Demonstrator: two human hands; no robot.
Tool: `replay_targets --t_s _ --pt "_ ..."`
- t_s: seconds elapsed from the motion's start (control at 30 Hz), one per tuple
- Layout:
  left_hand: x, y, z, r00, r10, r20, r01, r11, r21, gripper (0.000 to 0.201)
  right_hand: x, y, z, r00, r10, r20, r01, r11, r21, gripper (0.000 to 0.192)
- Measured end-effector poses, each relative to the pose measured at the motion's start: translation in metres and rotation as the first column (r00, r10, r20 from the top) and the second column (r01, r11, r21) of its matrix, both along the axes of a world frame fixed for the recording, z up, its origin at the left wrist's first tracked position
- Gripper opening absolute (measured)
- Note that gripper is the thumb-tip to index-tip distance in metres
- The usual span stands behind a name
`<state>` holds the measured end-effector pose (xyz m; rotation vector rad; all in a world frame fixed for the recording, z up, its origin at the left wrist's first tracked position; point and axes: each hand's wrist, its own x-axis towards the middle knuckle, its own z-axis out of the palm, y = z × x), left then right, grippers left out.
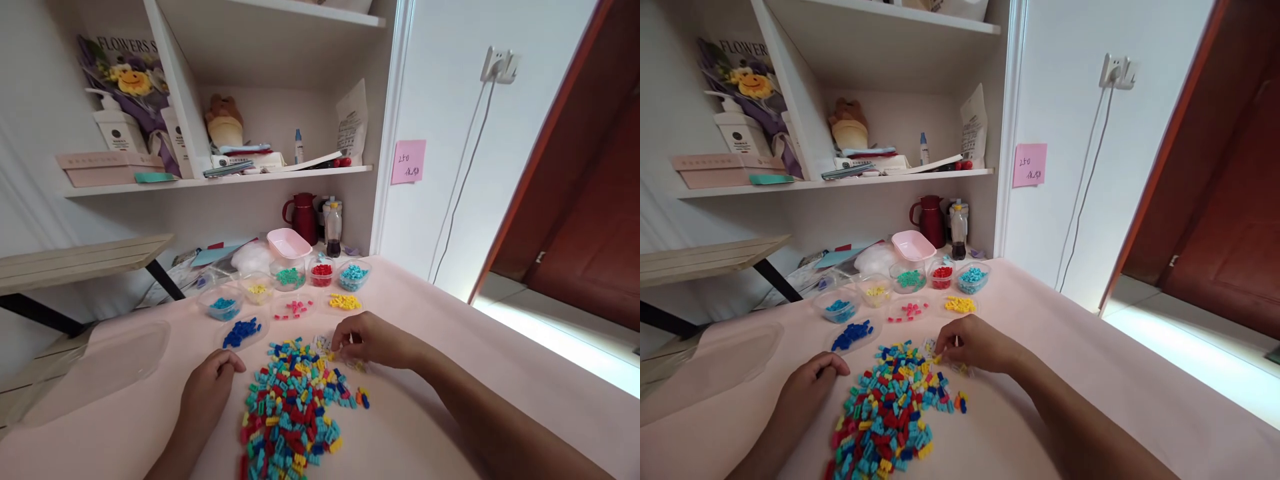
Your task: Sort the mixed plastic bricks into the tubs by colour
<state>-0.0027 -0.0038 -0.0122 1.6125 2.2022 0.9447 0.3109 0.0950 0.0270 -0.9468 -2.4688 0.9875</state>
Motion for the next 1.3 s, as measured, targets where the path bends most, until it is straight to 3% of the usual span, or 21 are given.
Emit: replay_targets --t_s 0.13,0.33,0.7,0.97,1.3 --pt "-0.001 -0.001 0.0 1.0 -0.001 -0.014 0.001 1.0 -0.006 0.025 -0.004 -0.008 0.0 0.99 0.099 0.104 -0.114 0.982 0.151 0.019" --pt "0.003 -0.001 0.004 0.999 0.027 -0.023 -0.027 1.0 -0.005 0.024 -0.004 -0.013 0.0 0.966 0.197 0.167 -0.221 0.965 0.139 0.025" --pt "0.005 -0.003 0.006 0.999 0.022 -0.035 -0.022 1.0 0.014 0.025 0.0 -0.003 0.0 0.984 0.034 0.172 -0.081 0.958 0.274 0.022" --pt "0.002 -0.001 0.003 0.999 0.008 -0.034 -0.007 1.0 0.013 0.025 0.002 0.0 -0.003 0.979 0.092 0.18 -0.133 0.964 0.231 0.013" --pt "0.005 -0.002 0.004 0.999 0.02 -0.033 -0.02 0.999 0.029 0.025 -0.002 -0.005 -0.001 0.967 0.056 0.247 -0.118 0.963 0.243 0.014"
